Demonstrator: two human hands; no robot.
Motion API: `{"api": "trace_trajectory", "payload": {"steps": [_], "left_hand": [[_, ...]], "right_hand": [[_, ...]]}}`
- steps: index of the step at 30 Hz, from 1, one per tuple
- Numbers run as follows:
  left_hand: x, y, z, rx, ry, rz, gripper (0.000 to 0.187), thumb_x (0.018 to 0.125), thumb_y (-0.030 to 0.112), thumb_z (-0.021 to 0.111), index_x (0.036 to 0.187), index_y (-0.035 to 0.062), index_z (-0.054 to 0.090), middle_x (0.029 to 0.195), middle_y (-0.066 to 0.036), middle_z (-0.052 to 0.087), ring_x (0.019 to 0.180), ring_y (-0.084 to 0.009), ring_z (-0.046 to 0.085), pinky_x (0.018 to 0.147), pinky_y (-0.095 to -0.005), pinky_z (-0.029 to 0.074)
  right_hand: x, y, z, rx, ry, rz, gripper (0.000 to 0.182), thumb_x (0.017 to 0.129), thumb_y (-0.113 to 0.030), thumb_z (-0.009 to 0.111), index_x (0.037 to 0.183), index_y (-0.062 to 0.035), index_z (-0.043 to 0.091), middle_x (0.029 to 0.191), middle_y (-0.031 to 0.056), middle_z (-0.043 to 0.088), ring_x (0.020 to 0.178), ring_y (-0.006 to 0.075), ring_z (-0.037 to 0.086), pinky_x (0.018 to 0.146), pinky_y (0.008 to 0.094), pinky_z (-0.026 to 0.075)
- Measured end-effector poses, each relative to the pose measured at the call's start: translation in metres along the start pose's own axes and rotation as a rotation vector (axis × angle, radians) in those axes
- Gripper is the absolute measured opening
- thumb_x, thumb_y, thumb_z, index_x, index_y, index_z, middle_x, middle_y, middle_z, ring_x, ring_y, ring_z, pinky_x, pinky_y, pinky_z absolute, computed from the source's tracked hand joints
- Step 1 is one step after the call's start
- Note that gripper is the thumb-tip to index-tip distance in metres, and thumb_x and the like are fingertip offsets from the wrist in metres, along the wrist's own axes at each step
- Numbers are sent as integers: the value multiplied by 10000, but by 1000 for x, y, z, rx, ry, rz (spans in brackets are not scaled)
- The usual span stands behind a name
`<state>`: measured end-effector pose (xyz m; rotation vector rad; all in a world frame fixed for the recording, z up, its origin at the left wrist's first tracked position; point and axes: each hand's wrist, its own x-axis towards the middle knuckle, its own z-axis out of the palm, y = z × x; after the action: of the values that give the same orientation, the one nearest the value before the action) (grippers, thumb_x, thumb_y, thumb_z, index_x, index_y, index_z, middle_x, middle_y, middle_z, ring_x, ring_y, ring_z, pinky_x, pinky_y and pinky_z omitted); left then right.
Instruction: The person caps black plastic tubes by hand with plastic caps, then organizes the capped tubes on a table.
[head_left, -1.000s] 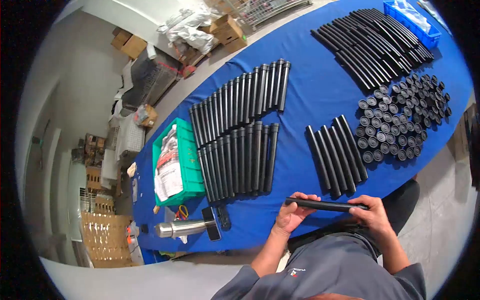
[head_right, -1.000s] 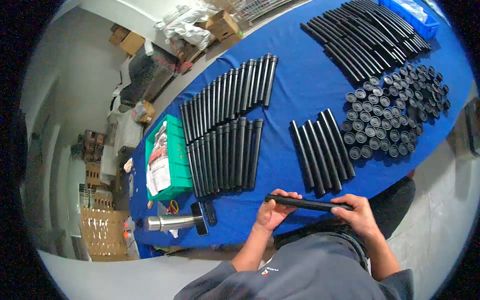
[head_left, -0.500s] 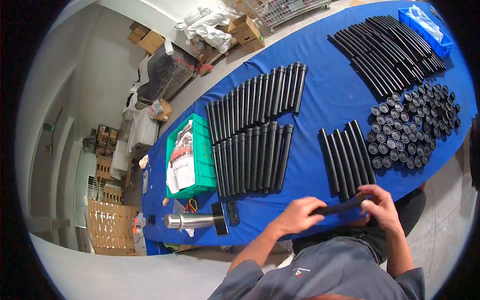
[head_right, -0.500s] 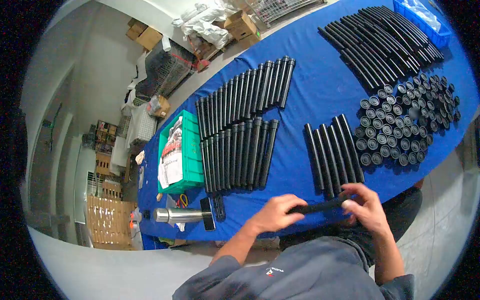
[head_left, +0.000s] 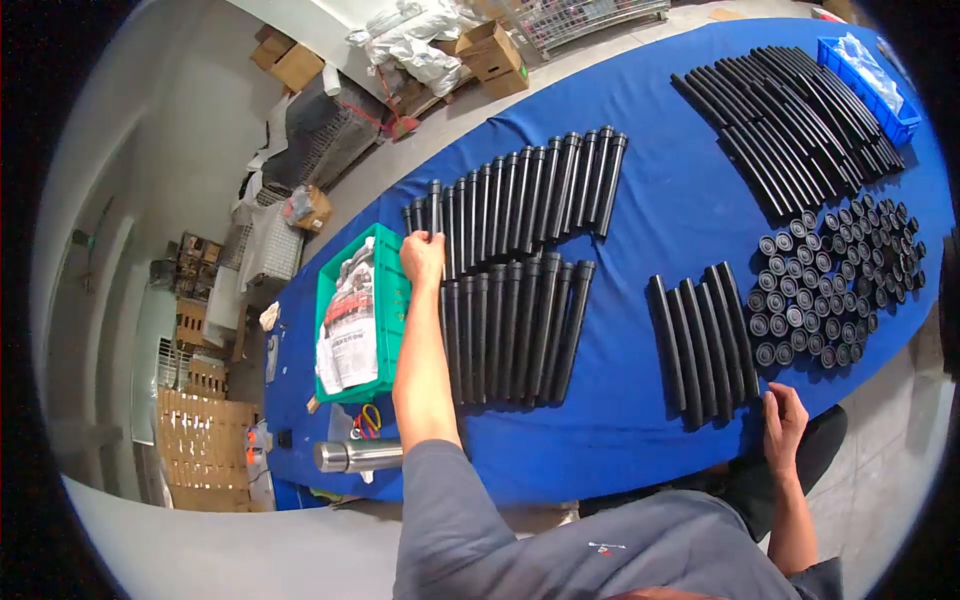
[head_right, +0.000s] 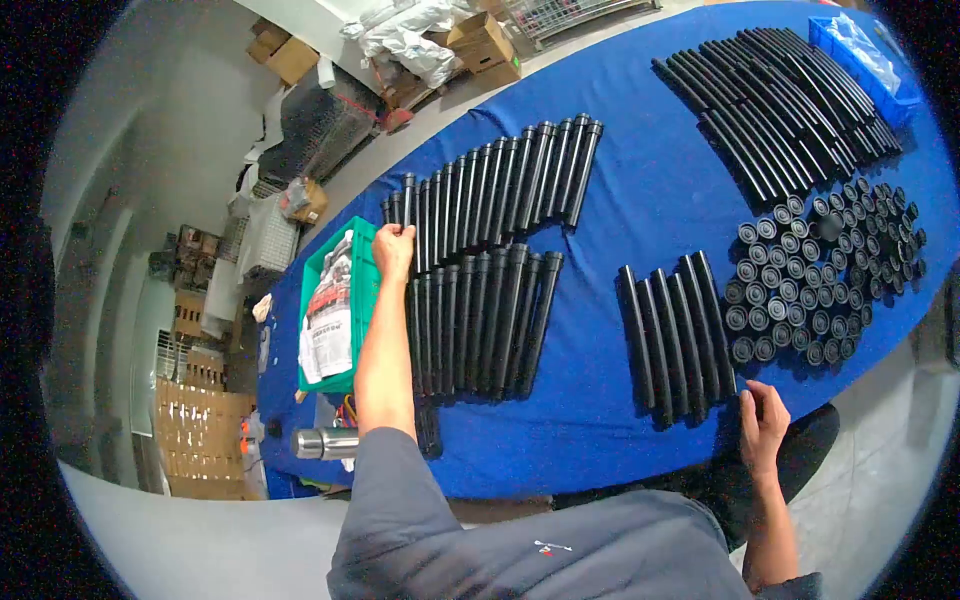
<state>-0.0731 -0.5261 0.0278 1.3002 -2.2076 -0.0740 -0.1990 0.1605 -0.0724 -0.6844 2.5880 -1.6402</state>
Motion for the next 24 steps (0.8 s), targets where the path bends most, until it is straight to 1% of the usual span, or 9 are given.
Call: {"api": "trace_trajectory", "payload": {"steps": [2,4,6,10,15,18,21,24], "left_hand": [[9,-3,9,45,10,-81,348,825,310,786,1003,11,783,1018,-237,756,978,-414,727,889,-507,565],[16,-7,16,97,-25,-149,372,828,320,813,1042,19,764,1106,-222,733,1068,-405,697,927,-512,548],[20,-13,23,126,-32,-175,375,838,303,802,1081,21,753,1155,-218,718,1089,-409,685,934,-512,547],[25,-25,34,160,-24,-157,356,849,289,789,1078,19,750,1151,-211,714,1083,-413,684,932,-513,548],[27,-23,35,227,-59,-155,358,866,302,756,1090,23,745,1162,-205,706,1098,-401,680,937,-519,548],[25,-20,39,242,-63,-168,359,874,298,740,1105,23,740,1177,-207,700,1096,-402,680,937,-519,550],[23,-20,42,260,-37,-155,356,878,294,739,1108,22,740,1177,-204,699,1097,-404,680,937,-517,552],[21,-14,42,291,-30,-151,348,884,281,750,1118,25,733,1185,-197,695,1102,-400,679,933,-515,555]], "right_hand": [[-3,2,-1,23,-4,105,111,977,-65,673,1043,24,672,798,68,614,669,139,564,619,286,449],[-5,6,-2,1,-3,120,100,971,-61,674,1026,22,674,795,64,614,675,139,568,628,285,451],[-6,10,-1,-14,-11,131,89,966,-56,674,1010,20,677,793,59,615,680,140,572,637,285,453],[-6,9,0,-27,-2,128,80,964,-53,672,998,20,676,791,57,613,675,137,562,636,281,446],[-4,2,-1,-32,-6,129,75,967,-48,665,993,22,673,792,58,613,677,137,563,638,281,447],[-3,4,1,-50,-2,57,62,1000,-46,645,1015,13,661,754,-2,581,641,64,508,588,234,409],[-3,5,1,-83,9,9,59,998,-44,646,1009,13,658,752,1,573,637,69,502,587,238,401],[-3,5,0,-80,2,23,55,996,-41,643,1002,12,655,750,3,565,637,72,502,587,240,399]]}}
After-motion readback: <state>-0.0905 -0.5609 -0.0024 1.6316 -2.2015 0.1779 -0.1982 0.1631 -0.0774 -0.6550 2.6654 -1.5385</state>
